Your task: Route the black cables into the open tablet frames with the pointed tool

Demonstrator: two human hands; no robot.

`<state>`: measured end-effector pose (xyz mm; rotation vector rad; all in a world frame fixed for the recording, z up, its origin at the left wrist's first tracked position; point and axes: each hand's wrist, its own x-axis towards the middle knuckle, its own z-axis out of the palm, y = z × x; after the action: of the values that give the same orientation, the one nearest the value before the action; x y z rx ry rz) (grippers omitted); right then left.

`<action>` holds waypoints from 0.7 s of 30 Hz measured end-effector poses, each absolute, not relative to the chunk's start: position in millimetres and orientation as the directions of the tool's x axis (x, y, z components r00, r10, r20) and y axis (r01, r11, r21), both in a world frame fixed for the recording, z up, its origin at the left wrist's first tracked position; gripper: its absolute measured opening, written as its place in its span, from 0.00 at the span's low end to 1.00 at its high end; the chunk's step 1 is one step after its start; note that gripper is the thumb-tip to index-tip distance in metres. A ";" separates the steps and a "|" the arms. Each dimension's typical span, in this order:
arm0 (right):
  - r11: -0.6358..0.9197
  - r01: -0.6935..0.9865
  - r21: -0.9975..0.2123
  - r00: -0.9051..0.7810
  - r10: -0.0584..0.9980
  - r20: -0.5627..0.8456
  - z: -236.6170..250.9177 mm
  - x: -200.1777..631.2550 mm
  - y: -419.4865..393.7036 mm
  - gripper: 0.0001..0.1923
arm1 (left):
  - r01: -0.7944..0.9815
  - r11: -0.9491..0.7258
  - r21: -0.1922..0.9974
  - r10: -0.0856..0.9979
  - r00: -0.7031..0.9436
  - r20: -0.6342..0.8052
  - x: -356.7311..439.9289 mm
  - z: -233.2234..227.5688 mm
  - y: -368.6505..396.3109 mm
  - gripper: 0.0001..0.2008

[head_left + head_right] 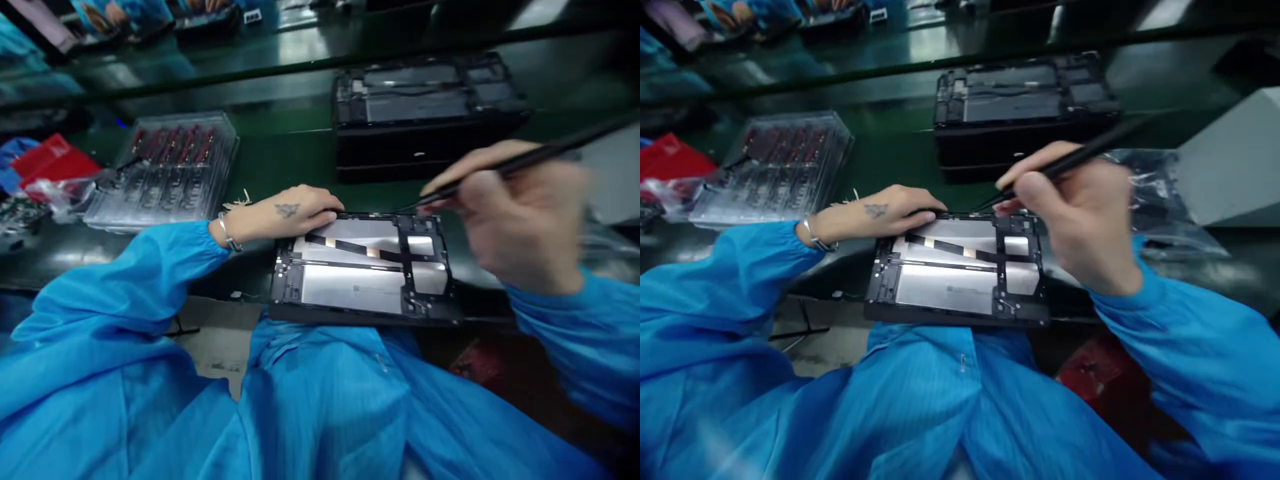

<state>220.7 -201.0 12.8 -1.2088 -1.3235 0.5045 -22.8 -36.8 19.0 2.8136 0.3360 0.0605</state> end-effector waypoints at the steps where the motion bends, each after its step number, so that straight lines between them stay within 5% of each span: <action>1: 0.361 0.339 -0.869 0.182 0.881 0.437 13.9 210.3 -181.8 0.13 | 0.222 -0.918 0.327 0.244 0.969 0.029 -28.5 10.1 -40.1 0.20; 6: 0.245 0.422 -0.873 0.119 0.940 0.321 -4.8 203.6 -143.8 0.12 | 0.213 -0.901 0.379 0.297 0.938 0.179 -39.5 -13.2 -54.8 0.20; 11: 0.137 0.441 -0.887 0.125 0.969 0.212 -11.7 216.3 -151.8 0.10 | 0.201 -0.896 0.397 0.290 0.940 0.180 -41.7 -11.7 -56.2 0.19; 21: 0.127 0.637 -0.761 0.084 0.969 0.232 5.3 205.8 -154.3 0.10 | 0.219 -0.902 0.372 0.294 0.942 0.161 -41.5 -11.2 -58.2 0.17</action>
<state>205.8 -154.3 5.3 -1.5898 -1.6330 0.5441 -41.5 -58.2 -11.2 2.7433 0.3745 0.3030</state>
